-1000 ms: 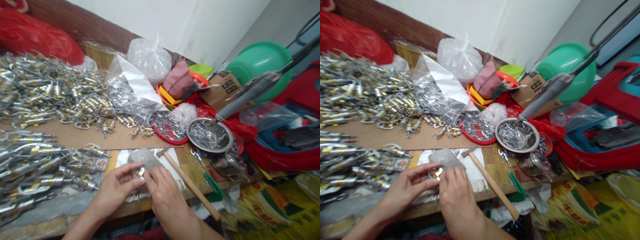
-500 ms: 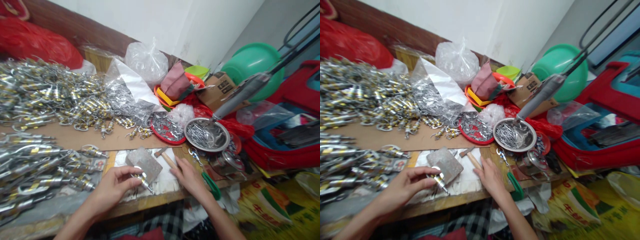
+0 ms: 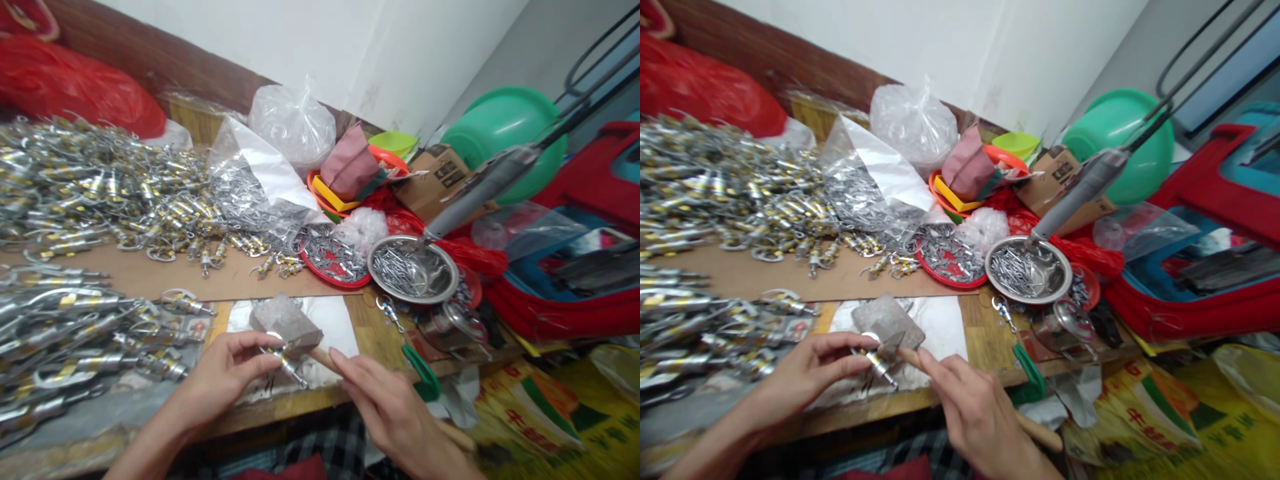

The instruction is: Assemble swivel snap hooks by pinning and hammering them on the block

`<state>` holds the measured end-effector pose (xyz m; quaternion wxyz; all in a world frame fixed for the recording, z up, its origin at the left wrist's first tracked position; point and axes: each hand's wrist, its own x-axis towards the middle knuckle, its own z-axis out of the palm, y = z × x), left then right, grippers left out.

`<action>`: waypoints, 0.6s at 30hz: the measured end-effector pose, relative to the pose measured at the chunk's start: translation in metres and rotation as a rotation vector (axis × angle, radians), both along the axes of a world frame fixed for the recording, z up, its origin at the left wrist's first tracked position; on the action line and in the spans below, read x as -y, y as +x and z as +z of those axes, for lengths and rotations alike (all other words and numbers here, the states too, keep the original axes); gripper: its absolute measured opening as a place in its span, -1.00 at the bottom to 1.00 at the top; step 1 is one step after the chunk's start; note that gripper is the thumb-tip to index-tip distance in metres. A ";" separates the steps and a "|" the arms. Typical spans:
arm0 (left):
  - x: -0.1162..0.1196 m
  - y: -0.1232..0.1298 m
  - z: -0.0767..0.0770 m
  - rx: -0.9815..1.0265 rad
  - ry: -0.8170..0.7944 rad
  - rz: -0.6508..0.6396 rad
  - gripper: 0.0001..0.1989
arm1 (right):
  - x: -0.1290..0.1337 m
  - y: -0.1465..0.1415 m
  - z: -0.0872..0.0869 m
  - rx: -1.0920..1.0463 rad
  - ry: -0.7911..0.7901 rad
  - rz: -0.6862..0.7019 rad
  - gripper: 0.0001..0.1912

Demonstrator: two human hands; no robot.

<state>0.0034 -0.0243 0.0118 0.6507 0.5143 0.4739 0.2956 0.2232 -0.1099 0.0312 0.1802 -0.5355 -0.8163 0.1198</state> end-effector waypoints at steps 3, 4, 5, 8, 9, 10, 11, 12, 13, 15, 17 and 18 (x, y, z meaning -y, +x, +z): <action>-0.001 0.001 -0.001 0.031 -0.026 -0.008 -0.80 | 0.002 -0.001 -0.002 0.046 0.003 0.006 -0.47; -0.001 0.001 -0.001 0.044 -0.032 -0.012 -0.81 | 0.001 -0.001 -0.001 0.059 -0.001 0.003 -0.46; -0.001 0.001 -0.001 0.059 -0.037 -0.016 -0.83 | 0.001 -0.002 0.000 0.071 -0.005 0.004 -0.46; 0.000 0.002 -0.002 0.113 -0.039 -0.009 -0.86 | -0.002 -0.003 0.005 0.050 0.027 0.006 -0.43; 0.000 0.002 -0.003 0.141 -0.041 -0.001 -0.84 | -0.003 -0.004 0.006 0.016 0.066 0.001 -0.43; 0.001 0.002 -0.004 0.173 -0.047 0.006 -0.82 | -0.004 -0.005 0.007 -0.008 0.099 0.000 -0.43; 0.001 0.002 -0.005 0.204 -0.056 0.012 -0.78 | -0.004 -0.007 0.007 -0.014 0.113 0.001 -0.43; 0.002 0.001 -0.006 0.231 -0.068 0.015 -0.74 | -0.005 -0.008 0.007 0.002 0.101 0.005 -0.43; 0.002 0.000 -0.008 0.251 -0.081 0.014 -0.71 | -0.006 -0.009 0.006 0.030 0.072 0.015 -0.43; 0.002 -0.001 -0.011 0.266 -0.095 0.003 -0.68 | -0.006 -0.011 0.006 0.056 0.025 0.018 -0.44; 0.002 -0.001 -0.013 0.268 -0.097 -0.011 -0.67 | -0.006 -0.013 0.006 0.001 0.065 -0.009 -0.45; 0.002 0.000 -0.014 0.270 -0.095 -0.015 -0.66 | -0.006 -0.014 0.006 -0.018 0.078 -0.015 -0.45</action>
